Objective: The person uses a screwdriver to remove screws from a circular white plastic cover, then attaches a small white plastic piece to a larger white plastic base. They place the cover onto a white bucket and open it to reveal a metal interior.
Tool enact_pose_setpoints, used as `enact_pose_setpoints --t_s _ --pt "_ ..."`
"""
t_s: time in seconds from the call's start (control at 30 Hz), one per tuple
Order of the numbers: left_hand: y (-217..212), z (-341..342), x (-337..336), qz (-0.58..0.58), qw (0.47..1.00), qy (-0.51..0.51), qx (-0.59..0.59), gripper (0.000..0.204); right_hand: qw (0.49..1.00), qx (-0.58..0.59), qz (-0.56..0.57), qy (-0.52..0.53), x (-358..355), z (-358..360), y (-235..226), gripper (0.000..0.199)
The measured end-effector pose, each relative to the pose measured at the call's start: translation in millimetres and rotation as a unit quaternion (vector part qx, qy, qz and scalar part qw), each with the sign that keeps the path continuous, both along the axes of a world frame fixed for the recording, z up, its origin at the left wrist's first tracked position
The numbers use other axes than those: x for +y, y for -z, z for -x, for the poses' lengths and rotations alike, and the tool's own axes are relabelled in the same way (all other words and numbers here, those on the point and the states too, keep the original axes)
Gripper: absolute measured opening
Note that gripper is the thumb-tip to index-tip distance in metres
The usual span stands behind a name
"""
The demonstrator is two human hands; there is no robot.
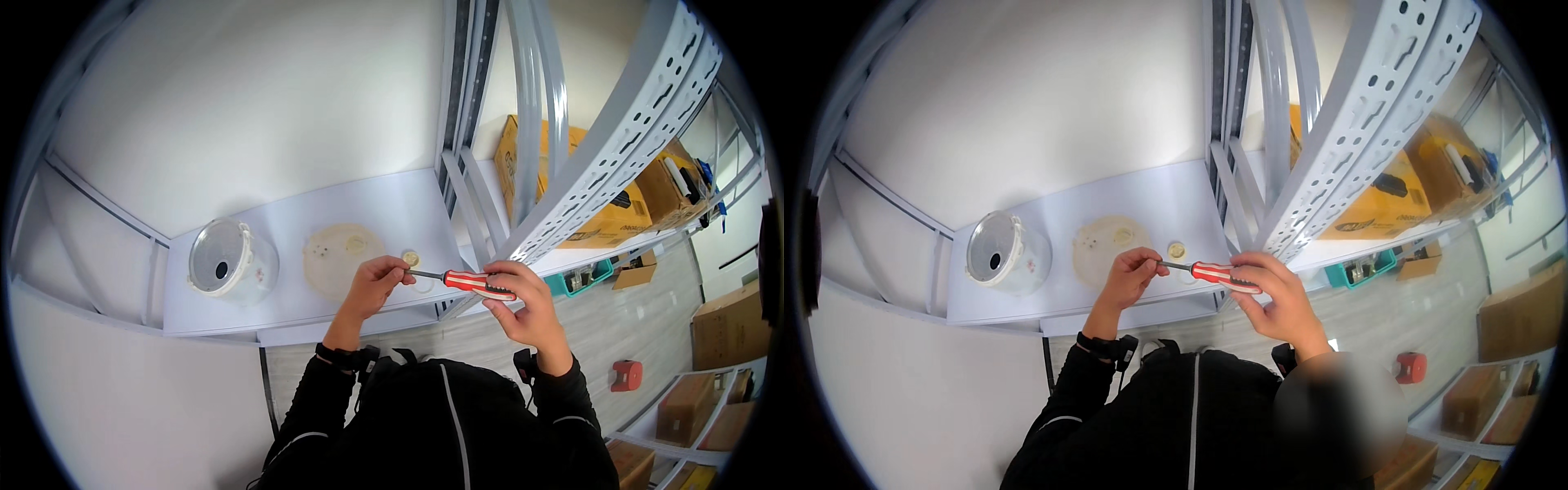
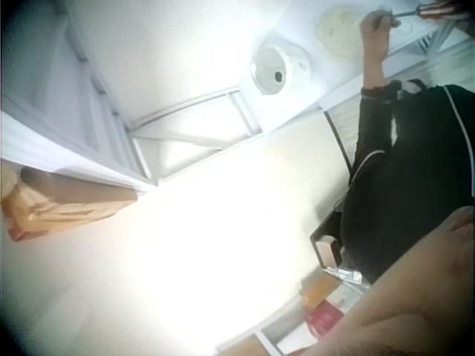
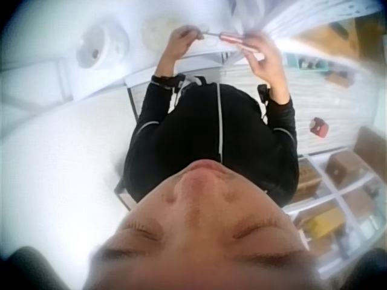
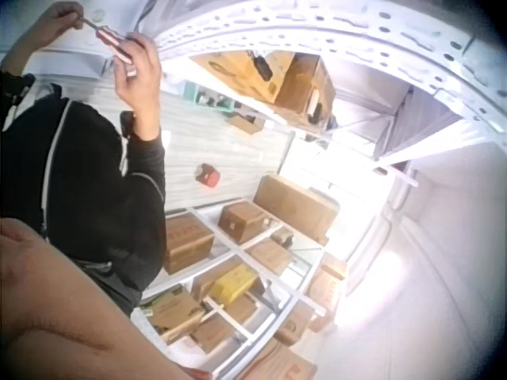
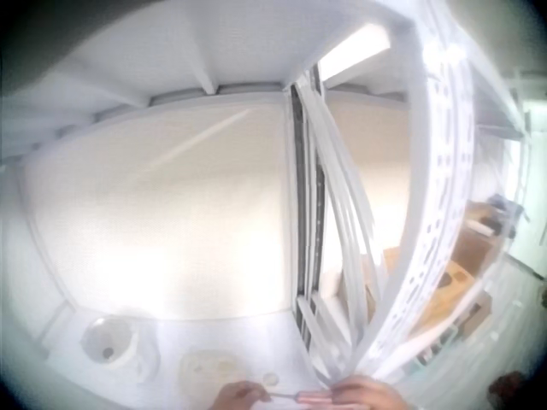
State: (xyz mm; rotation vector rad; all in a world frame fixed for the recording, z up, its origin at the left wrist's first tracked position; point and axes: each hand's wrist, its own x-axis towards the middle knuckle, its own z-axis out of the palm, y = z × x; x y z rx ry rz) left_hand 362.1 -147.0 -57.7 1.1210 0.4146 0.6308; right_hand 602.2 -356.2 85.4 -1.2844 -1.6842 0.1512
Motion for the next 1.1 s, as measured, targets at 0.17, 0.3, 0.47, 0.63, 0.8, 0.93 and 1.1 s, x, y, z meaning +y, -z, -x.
enact_pose_setpoints --t_s 0.17,0.3,0.47,0.63,0.8,0.93,1.1 --pt "-4.9 17.9 8.2 -0.02 1.0 0.006 -0.012 0.013 0.99 0.117 0.055 0.054 1.5 19.5 7.2 0.042" --pt "-7.8 28.1 9.2 -0.051 0.999 -0.018 -0.002 0.013 0.986 0.134 0.072 0.062 4.8 34.4 12.1 0.039" --pt "-18.1 40.4 13.2 -0.124 0.99 -0.022 0.057 0.017 0.973 0.199 0.071 0.097 14.4 59.2 21.3 0.036" --pt "-20.1 60.0 20.5 -0.149 0.987 -0.036 0.044 0.018 0.912 0.366 0.132 0.132 27.7 91.7 25.6 0.036" --pt "-17.7 82.8 35.2 -0.16 0.986 -0.035 0.041 0.017 0.894 0.405 0.133 0.134 41.7 112.8 33.7 0.037" --pt "-27.9 98.9 42.1 -0.169 0.985 -0.024 0.035 0.015 0.867 0.437 0.178 0.16 52.9 121.8 31.6 0.035" --pt "-27.5 112.0 60.8 -0.23 0.972 -0.017 0.035 0.022 0.882 0.399 0.182 0.175 66.7 137.1 33.1 0.035"
